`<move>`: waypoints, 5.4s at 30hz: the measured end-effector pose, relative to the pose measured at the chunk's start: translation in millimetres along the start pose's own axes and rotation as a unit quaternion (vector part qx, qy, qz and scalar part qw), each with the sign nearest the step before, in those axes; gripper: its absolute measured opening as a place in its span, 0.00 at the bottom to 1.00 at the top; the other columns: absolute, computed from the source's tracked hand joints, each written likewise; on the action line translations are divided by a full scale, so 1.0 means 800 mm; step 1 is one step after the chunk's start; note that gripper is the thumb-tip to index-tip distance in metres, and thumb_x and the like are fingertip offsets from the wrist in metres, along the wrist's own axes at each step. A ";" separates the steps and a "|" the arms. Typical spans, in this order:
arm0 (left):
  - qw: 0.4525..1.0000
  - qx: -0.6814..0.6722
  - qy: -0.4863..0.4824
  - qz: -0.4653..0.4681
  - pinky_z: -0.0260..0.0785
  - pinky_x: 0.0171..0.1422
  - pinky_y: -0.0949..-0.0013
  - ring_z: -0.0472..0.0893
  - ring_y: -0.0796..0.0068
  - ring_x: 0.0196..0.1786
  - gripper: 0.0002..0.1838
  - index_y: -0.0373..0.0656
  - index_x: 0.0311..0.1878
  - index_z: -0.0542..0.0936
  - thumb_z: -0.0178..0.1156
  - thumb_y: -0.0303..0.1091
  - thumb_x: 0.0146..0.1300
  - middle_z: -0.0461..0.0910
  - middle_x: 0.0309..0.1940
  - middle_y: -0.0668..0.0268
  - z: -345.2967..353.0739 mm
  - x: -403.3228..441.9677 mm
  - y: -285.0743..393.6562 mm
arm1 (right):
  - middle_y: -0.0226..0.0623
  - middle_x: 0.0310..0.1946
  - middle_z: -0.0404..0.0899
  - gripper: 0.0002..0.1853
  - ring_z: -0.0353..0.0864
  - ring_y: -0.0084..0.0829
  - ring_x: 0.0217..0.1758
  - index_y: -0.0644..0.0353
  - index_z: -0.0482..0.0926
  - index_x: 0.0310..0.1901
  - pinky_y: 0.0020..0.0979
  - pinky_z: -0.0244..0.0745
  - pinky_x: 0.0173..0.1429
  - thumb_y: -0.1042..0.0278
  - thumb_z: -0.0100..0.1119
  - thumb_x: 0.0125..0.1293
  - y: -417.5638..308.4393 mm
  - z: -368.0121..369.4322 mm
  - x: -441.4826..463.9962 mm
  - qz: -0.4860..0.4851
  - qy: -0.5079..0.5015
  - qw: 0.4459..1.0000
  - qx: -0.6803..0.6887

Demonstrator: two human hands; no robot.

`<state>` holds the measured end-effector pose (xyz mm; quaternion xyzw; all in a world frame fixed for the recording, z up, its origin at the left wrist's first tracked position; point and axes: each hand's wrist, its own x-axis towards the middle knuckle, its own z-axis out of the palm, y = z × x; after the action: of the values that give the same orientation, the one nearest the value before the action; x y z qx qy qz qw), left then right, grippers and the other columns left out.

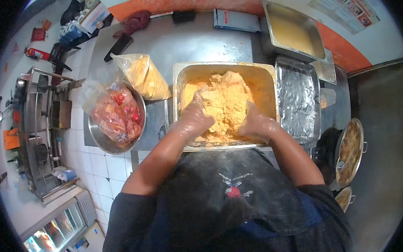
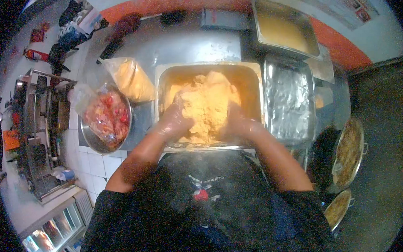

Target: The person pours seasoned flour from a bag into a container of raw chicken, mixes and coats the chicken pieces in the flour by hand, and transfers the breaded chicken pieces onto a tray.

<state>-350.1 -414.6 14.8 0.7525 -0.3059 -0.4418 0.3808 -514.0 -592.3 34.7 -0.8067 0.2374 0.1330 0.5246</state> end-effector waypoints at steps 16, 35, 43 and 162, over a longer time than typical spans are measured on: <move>0.986 0.113 -0.094 -0.085 0.78 0.72 0.59 0.85 0.49 0.66 0.51 0.23 0.77 0.69 0.74 0.51 0.60 0.83 0.66 0.41 0.012 0.088 -0.035 | 0.51 0.68 0.81 0.41 0.80 0.41 0.74 0.63 0.68 0.80 0.37 0.77 0.75 0.55 0.74 0.70 0.022 -0.001 0.064 0.094 0.001 0.990 -0.105; 0.993 0.071 -0.065 0.071 0.70 0.81 0.58 0.77 0.53 0.77 0.48 0.39 0.81 0.71 0.80 0.37 0.56 0.74 0.76 0.39 0.033 0.050 -0.081 | 0.52 0.57 0.88 0.64 0.89 0.37 0.60 0.77 0.44 0.86 0.31 0.83 0.63 0.72 0.81 0.57 0.033 0.014 0.035 0.063 -0.076 0.989 0.114; 0.962 0.254 -0.036 -0.092 0.76 0.72 0.56 0.86 0.47 0.64 0.53 0.25 0.83 0.56 0.71 0.42 0.63 0.83 0.64 0.37 0.018 0.011 -0.032 | 0.57 0.61 0.86 0.47 0.88 0.48 0.61 0.66 0.58 0.84 0.42 0.82 0.67 0.81 0.67 0.63 -0.044 -0.013 -0.031 0.199 0.124 0.972 -0.029; 0.912 0.377 -0.126 -0.104 0.78 0.72 0.55 0.85 0.51 0.69 0.53 0.29 0.82 0.65 0.70 0.53 0.60 0.85 0.65 0.44 0.024 0.011 0.020 | 0.61 0.62 0.85 0.29 0.88 0.52 0.63 0.68 0.79 0.66 0.45 0.80 0.67 0.56 0.65 0.70 -0.038 0.036 0.009 0.178 -0.186 0.947 -0.192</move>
<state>-365.9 -435.7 18.5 0.8060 -0.4148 -0.4217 -0.0208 -491.2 -557.8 43.1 -0.7976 0.2451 0.4152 0.3623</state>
